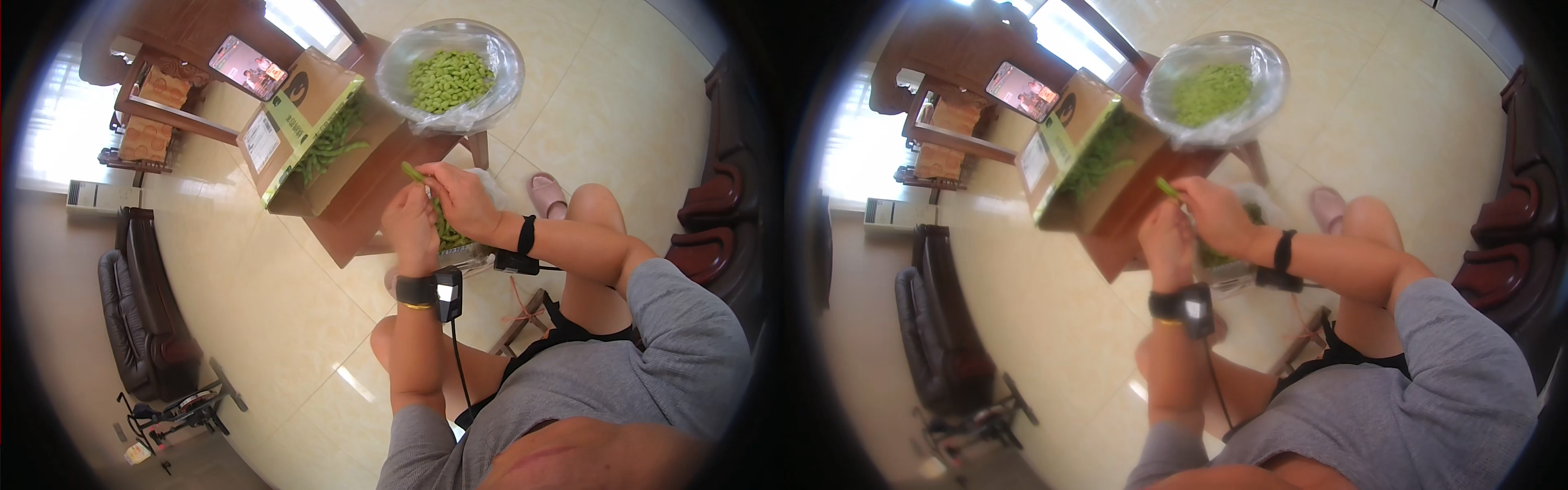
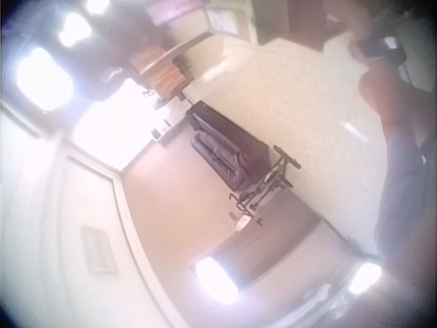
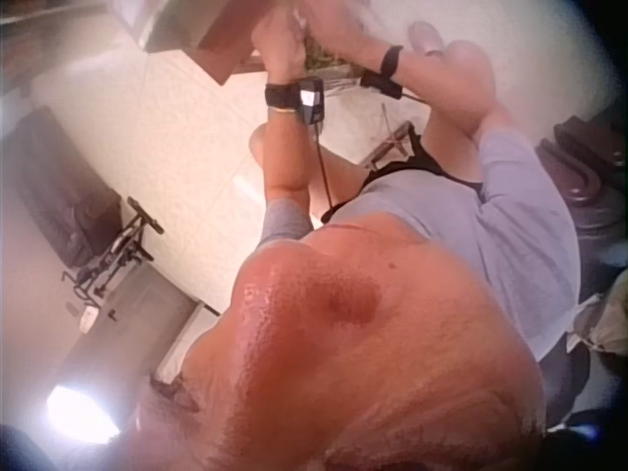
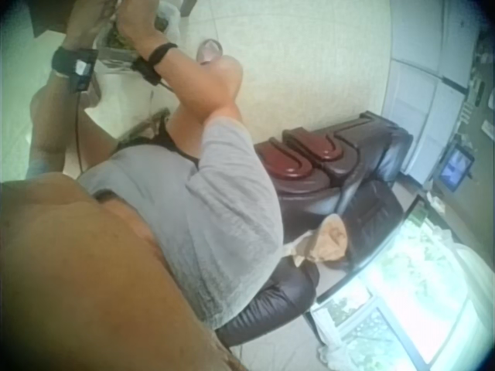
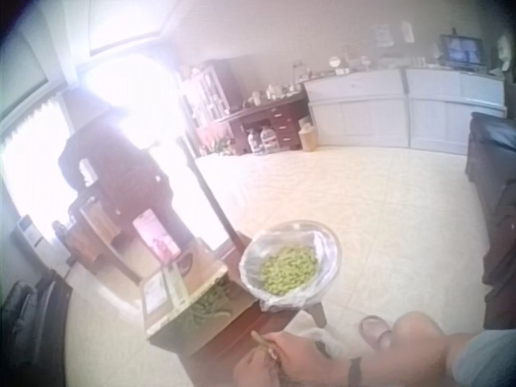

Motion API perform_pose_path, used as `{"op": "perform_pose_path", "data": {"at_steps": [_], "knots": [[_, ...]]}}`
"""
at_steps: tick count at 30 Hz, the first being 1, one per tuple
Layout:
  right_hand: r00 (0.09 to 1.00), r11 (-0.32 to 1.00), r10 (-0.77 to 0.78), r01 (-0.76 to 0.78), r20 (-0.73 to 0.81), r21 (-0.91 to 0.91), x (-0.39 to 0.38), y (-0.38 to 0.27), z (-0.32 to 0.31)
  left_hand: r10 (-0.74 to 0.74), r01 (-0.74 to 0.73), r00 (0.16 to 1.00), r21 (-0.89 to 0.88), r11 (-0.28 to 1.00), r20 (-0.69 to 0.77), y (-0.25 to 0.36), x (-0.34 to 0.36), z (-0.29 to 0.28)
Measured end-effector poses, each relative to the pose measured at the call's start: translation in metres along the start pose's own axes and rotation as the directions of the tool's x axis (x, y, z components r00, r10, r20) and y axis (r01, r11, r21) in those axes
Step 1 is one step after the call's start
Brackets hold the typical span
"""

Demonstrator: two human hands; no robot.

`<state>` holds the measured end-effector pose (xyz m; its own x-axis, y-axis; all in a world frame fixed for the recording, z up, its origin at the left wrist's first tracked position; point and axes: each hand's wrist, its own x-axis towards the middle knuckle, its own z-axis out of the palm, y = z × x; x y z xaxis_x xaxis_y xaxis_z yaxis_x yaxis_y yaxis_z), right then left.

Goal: The person shells beans by hand, removing them from pods and placing the beans into a clear bowl and the discarded pods into a separate container.

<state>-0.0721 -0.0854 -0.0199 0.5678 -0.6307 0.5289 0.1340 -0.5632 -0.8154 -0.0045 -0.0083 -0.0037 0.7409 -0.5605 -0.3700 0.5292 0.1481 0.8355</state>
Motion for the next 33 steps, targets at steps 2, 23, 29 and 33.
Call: {"op": "perform_pose_path", "data": {"at_steps": [2,23,29,33], "knots": [[0.991,0.992,0.121,-0.123,0.051,0.021,0.003,-0.006,-0.004,0.015,-0.015,0.999,0.004,1.000,-0.029,-0.003,-0.003,0.004],[0.964,0.994,0.063,-0.036,0.260,-0.108,0.007,0.013,-0.023,0.204,-0.254,0.967,0.663,0.704,0.154,0.003,-0.005,-0.009],[0.929,0.990,0.068,-0.019,0.363,-0.137,0.007,0.017,-0.029,0.083,-0.195,0.972,0.552,0.811,0.221,-0.003,0.001,-0.019],[0.923,0.996,0.039,-0.004,0.384,-0.092,0.008,0.019,-0.034,0.028,-0.146,0.974,0.526,0.838,0.225,-0.003,-0.001,-0.015]]}}
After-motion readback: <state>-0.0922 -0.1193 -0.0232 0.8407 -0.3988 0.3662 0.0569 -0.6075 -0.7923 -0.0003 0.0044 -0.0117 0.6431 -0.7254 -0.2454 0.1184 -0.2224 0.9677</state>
